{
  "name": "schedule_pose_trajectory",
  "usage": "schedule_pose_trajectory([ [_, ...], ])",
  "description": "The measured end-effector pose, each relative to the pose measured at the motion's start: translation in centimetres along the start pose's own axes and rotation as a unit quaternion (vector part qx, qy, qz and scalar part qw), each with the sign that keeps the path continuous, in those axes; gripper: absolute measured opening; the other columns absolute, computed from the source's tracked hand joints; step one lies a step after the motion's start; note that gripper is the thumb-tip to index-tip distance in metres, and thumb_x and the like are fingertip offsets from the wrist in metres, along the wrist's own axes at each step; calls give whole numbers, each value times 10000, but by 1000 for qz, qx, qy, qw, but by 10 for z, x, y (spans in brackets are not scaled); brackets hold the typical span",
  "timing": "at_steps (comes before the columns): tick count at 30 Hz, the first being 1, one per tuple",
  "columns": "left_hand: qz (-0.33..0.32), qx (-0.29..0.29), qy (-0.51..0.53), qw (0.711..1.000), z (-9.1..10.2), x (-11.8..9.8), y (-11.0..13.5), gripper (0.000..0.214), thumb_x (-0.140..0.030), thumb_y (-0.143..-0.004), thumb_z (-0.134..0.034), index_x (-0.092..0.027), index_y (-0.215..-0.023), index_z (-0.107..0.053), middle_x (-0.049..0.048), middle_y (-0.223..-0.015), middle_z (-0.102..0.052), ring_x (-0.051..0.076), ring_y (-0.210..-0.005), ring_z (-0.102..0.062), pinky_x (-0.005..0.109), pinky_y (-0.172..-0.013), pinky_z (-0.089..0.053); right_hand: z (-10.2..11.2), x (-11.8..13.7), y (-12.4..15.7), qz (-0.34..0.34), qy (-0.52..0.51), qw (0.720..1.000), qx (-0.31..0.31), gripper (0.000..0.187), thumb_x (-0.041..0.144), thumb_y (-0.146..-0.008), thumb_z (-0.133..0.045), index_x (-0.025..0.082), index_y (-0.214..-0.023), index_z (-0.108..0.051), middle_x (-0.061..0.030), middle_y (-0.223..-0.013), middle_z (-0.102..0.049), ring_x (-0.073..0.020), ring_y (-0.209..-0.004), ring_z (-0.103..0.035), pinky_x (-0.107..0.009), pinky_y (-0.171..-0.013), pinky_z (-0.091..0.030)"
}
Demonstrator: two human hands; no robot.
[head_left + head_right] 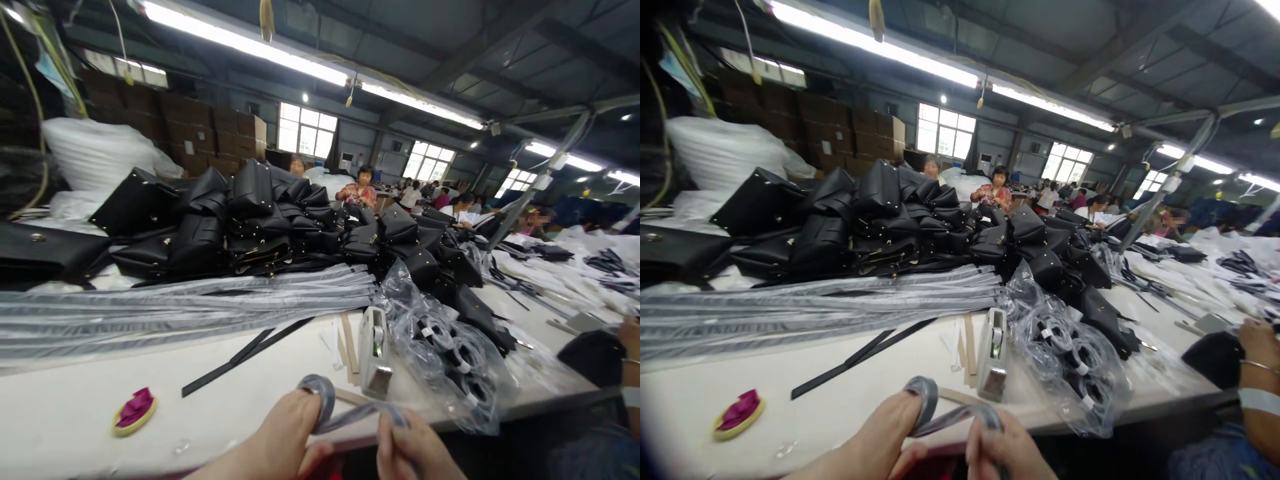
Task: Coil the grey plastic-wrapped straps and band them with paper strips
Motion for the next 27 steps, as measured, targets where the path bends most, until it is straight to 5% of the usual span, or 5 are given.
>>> schedule_pose_trajectory([
  [6, 327, 229, 448, 800, -4, -28, -1, 625, -661, -899, -279, -151, -766, -615, -27, -425, -440, 123, -337, -365, 253, -397, -321, 47, -12, -9, -60, 187, 976, -96, 374, 459, -787, -677, 154, -1000, -643, -52, -888, -661, -180, -805, -627, -290, -738, -489],
  [11, 376, 169, 682, 604, 4, -18, -9, 571, -505, -954, -349, -42, -900, -679, -48, -416, -410, 81, -377, -347, 248, -577, -442, 23, -22, -11, -26, 269, 961, -61, 383, 364, -782, -685, 175, -1110, -631, -58, -1029, -681, -223, -934, -622, -327, -833, -478],
  [15, 385, 110, 733, 550, 22, -11, -19, 558, -409, -977, -319, 18, -923, -675, -62, -458, -371, 58, -374, -285, 243, -630, -465, 22, -35, -12, -8, 328, 929, -174, 329, 275, -772, -659, 172, -1083, -627, -60, -968, -693, -222, -885, -630, -327, -817, -482],
  [21, 333, -27, 737, 587, 53, -8, -48, 436, -295, -969, -324, 9, -982, -636, -34, -584, -413, 82, -476, -399, 282, -752, -489, 1, -46, -23, -65, 267, 954, -122, 270, 344, -901, -502, 179, -1068, -635, -12, -733, -631, -136, -618, -566, -249, -616, -462],
  [27, 176, -194, 236, 936, 16, -5, -38, 379, -504, -891, -414, -154, -903, -560, 91, -802, -565, 245, -777, -541, 421, -808, -449, -54, -4, -6, -109, -48, 972, 204, 452, 508, -895, -537, 108, -1015, -709, 3, -582, -568, -59, -432, -453, -170, -428, -335],
])
Point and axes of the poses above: each hand's wrist, its own y-axis away from the middle knuckle, its own z-axis out of the back of the hand, x = y × z, the point moved 3 cm from there along -y, towards the middle knuckle
